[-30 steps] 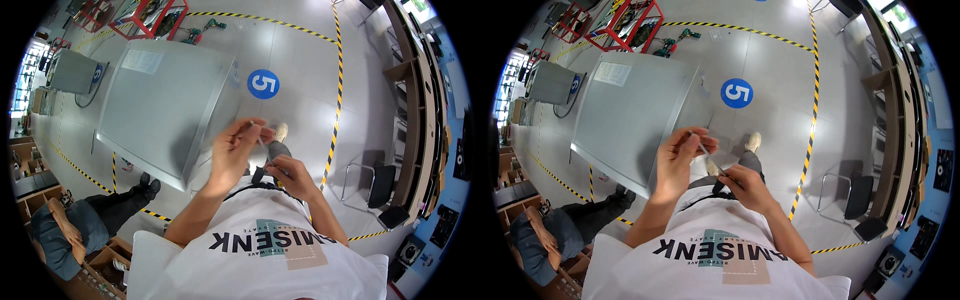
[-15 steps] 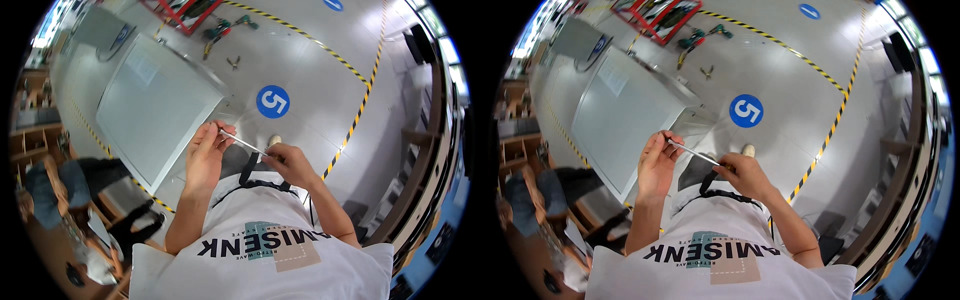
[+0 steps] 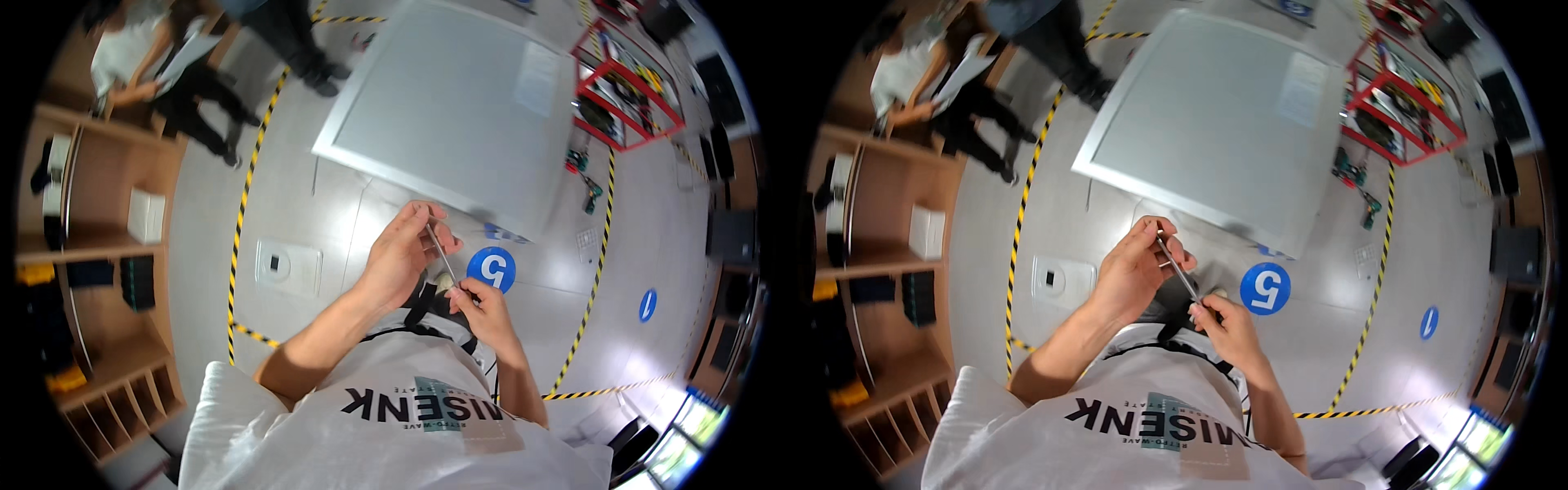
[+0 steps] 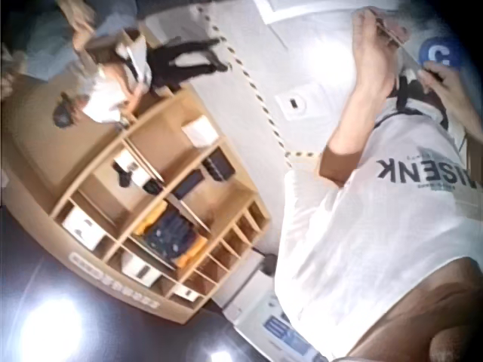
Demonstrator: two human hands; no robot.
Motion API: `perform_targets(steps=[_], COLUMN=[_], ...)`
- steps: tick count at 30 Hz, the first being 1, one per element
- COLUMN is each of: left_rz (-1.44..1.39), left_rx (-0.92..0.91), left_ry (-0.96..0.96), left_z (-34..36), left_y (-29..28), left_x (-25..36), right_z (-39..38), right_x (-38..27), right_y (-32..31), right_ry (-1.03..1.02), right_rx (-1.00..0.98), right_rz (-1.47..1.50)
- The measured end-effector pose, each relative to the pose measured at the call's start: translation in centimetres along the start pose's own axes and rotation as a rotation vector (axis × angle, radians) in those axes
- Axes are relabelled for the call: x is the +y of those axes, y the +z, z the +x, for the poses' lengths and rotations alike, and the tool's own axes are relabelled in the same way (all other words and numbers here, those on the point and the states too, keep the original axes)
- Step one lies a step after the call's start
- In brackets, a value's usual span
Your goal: The person uses a screwdriver to remove screws from the detergent drawer housing of a washing machine and then positions a metal panel onto the back of the appliance.
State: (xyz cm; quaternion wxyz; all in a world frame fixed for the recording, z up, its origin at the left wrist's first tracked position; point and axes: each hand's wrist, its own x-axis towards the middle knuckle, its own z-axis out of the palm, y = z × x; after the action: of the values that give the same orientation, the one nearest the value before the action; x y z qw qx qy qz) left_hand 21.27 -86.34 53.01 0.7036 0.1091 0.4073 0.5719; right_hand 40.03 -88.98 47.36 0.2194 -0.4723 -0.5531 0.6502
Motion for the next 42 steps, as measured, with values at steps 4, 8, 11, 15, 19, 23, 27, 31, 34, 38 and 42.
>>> perform_targets(steps=[4,8,11,15,19,23,27,31,34,38,42], left_rz=[-0.302,-0.463,-0.463,-0.578,-0.565,-0.436,-0.264,-0.147,-0.043,0.083,0.181], left_rx=[0.06,0.153,0.21,0.263,0.445,0.53,0.505,0.463,0.446,0.432,0.425], left_ry=[0.109,0.211,0.27,0.271,0.298,0.243,0.202,0.16,0.141,0.137,0.171], left_z=[-2.1,-3.6,-2.9,-1.2,1.0,4.4,10.3,18.5,24.2,31.6,37.6], left_y=[-6.8,-13.0,-19.8,-31.3,-41.8,-50.3,-55.7,-58.2,-59.6,-60.3,-62.8], left_x=[1.9,3.6,5.5,10.4,16.5,21.0,22.7,22.3,20.7,17.6,13.8], right_z=[3.0,6.8,11.8,19.2,27.1,33.6,41.5,51.5,60.0,69.7,77.8], right_x=[-1.1,-2.3,-2.0,-0.4,1.7,3.3,8.0,16.2,23.4,33.5,37.0], right_y=[5.4,11.4,17.3,26.8,34.7,39.0,40.2,38.9,36.6,31.7,25.8], right_ry=[0.067,0.077,0.121,0.216,0.216,0.293,0.296,0.363,0.497,0.571,0.715], right_rx=[-0.211,-0.413,-0.528,-0.576,-0.551,-0.384,-0.173,0.213,0.503,0.705,0.475], right_rz=[-0.226,-0.385,-0.421,-0.392,-0.355,-0.362,-0.421,-0.399,-0.354,-0.534,-0.866])
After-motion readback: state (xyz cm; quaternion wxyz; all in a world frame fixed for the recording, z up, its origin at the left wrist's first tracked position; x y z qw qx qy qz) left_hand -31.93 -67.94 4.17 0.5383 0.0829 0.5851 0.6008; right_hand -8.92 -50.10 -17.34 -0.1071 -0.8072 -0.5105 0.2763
